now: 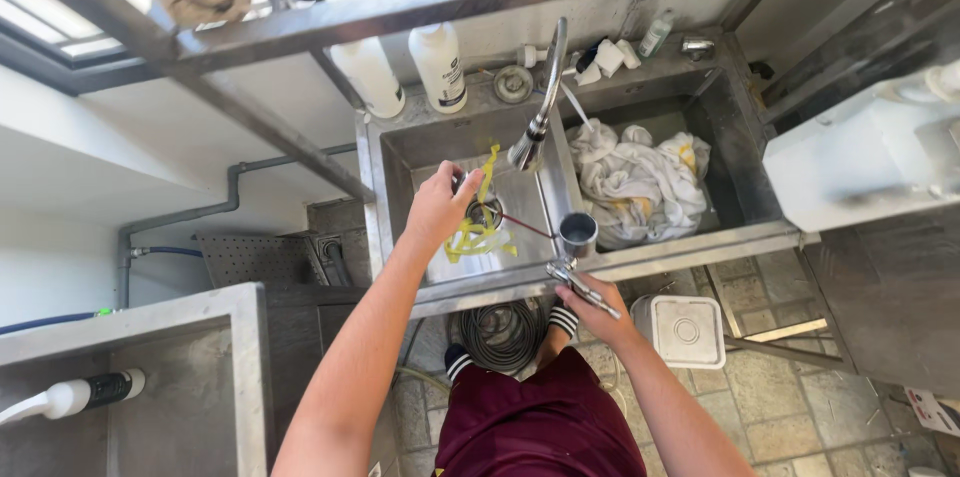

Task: The person connects an air hose to a spray gun, then moves to a sink to rinse the spray gun and its cup under running water. They manipulate the gun and cup while flushing out residue, then rinse their hands.

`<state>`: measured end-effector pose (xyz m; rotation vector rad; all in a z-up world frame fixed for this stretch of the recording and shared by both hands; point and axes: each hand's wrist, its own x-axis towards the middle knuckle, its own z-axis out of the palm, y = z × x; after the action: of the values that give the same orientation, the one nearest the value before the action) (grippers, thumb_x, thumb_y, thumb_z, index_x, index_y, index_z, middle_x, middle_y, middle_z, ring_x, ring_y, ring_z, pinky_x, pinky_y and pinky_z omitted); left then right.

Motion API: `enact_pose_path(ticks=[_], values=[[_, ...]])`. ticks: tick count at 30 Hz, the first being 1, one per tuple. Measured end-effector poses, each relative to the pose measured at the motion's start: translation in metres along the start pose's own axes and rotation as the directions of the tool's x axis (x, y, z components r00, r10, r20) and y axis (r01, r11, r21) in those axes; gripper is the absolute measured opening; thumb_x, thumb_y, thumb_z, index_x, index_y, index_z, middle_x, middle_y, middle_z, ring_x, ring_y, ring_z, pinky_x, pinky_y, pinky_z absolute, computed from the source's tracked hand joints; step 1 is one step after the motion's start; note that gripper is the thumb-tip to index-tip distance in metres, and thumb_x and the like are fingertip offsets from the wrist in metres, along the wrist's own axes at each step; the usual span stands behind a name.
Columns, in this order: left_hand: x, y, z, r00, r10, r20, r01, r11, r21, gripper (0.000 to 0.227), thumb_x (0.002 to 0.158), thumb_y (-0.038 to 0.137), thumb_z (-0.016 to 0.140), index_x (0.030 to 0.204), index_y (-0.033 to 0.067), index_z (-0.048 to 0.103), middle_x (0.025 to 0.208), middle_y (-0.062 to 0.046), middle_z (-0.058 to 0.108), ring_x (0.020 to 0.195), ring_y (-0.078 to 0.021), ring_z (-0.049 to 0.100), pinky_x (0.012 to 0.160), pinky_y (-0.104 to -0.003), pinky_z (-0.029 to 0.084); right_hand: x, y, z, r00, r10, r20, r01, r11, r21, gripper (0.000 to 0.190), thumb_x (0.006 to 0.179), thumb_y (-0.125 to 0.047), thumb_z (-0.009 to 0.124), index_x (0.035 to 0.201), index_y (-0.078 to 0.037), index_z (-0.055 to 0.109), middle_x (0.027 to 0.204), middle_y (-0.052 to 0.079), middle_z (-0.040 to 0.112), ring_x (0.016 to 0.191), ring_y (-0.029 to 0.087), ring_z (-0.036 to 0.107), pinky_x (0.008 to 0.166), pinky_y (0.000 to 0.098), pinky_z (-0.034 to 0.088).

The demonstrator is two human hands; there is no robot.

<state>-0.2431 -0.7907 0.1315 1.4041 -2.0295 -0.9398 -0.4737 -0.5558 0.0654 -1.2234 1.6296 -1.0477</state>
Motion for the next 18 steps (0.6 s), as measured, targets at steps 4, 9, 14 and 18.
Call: enact_pose_path(ticks=[4,9,14,18], values=[[0.091,-0.017,0.04,0.966,0.232,0.11,-0.231,0.973,-0.022,0.036,0.091,0.029,0.059,0.117,0.0045,0.065,0.109,-0.027,0.067,0.103,-0.0434,0.063,0.089,-0.049,0.05,0.01,0.027,-0.025,0.998,-0.06,0.02,0.062,0.995,-0.081,0.023,0.086,-0.02,0.08,0.1,-0.003,0.076,0.076,0.007,0.072,0.067,0.012,0.063,0.063,0.028,0.052],[0.204,0.007,0.091,0.931,-0.005,0.365,-0.035,0.994,0.102,0.043,0.097,0.039,0.05,0.125,0.0127,0.069,0.115,-0.021,0.072,0.113,-0.0413,0.065,0.099,-0.047,0.049,0.033,0.048,-0.041,0.981,-0.066,0.182,0.075,0.996,-0.045,0.021,0.088,-0.02,0.079,0.099,-0.002,0.075,0.076,0.006,0.07,0.064,0.013,0.062,0.061,0.0293,0.051],[0.263,0.055,0.166,0.927,0.016,0.374,-0.132,0.949,0.286,0.046,0.099,0.04,0.047,0.136,0.0163,0.061,0.14,-0.015,0.06,0.131,-0.0361,0.055,0.107,-0.046,0.044,0.064,0.054,-0.049,0.971,-0.051,0.233,0.04,0.998,0.055,0.022,0.088,-0.019,0.083,0.088,0.0,0.072,0.069,0.008,0.059,0.061,0.016,0.053,0.057,0.0315,0.045],[0.27,0.052,0.187,0.95,-0.052,0.309,-0.076,0.918,0.39,0.046,0.1,0.042,0.048,0.136,0.0162,0.062,0.137,-0.016,0.061,0.129,-0.0372,0.056,0.106,-0.046,0.045,0.077,0.043,-0.049,0.976,0.008,0.217,-0.021,0.998,0.06,0.019,0.087,-0.02,0.081,0.092,-0.002,0.075,0.07,0.006,0.065,0.062,0.014,0.058,0.057,0.0309,0.048]])
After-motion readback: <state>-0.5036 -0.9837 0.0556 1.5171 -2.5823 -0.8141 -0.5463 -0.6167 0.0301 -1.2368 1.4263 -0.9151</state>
